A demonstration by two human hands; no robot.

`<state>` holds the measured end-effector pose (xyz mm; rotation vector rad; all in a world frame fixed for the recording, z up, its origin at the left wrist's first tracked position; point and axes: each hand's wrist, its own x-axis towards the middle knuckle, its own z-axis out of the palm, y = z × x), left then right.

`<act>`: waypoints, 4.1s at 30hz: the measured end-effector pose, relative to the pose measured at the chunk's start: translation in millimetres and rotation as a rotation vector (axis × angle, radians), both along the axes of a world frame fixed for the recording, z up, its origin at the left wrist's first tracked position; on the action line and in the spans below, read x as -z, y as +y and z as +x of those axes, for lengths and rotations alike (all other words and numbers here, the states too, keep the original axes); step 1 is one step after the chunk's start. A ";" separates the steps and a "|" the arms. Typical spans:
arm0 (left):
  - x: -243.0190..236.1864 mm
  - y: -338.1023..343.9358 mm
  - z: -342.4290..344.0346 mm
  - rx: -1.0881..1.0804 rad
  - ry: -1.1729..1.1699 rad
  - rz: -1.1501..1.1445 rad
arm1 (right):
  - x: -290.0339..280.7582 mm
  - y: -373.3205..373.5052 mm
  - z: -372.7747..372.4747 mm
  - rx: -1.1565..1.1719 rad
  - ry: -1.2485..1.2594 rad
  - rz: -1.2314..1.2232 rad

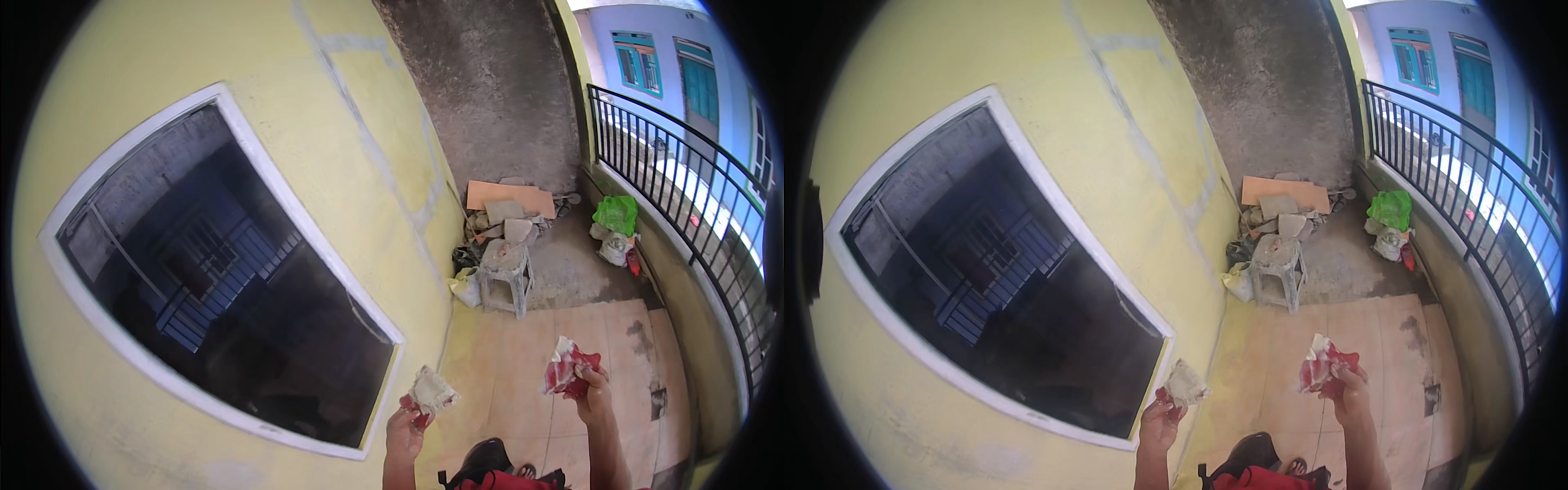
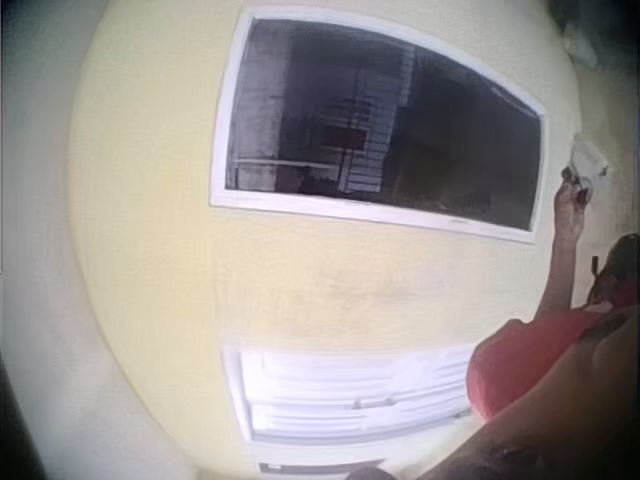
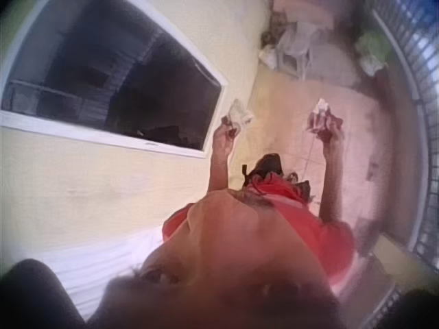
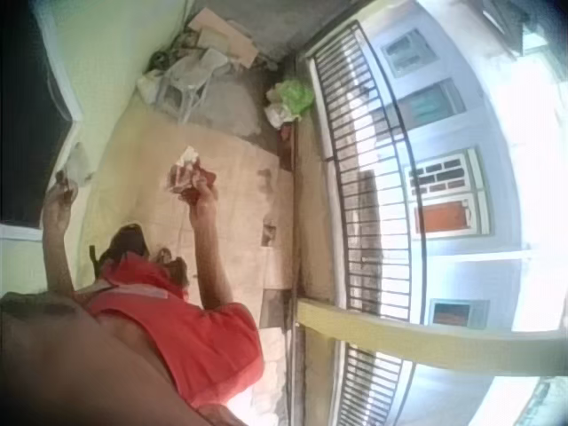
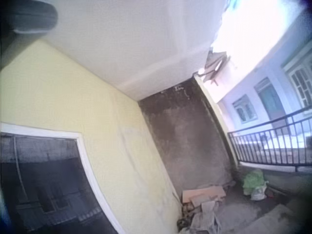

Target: The person scoops white plaster from a bucket using a trowel and applies it to a yellow wall with a putty knife. They repeatedly smooth the plaster along vertical seams and around window frames, occasionally walking to reposition and reload the tools.

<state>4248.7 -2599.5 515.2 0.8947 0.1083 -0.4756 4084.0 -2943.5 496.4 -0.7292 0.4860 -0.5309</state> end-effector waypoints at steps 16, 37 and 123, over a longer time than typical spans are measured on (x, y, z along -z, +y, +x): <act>51.2 -270.7 397.3 -0.061 -0.032 0.025 | 51.2 -243.1 355.6 0.085 0.049 0.121; -35.9 -542.6 640.9 -0.400 -0.111 0.050 | 32.1 -577.3 746.0 -0.336 0.077 0.136; -504.1 -552.5 957.0 -0.433 0.006 0.069 | -518.9 -457.3 1225.5 -1.232 0.222 0.217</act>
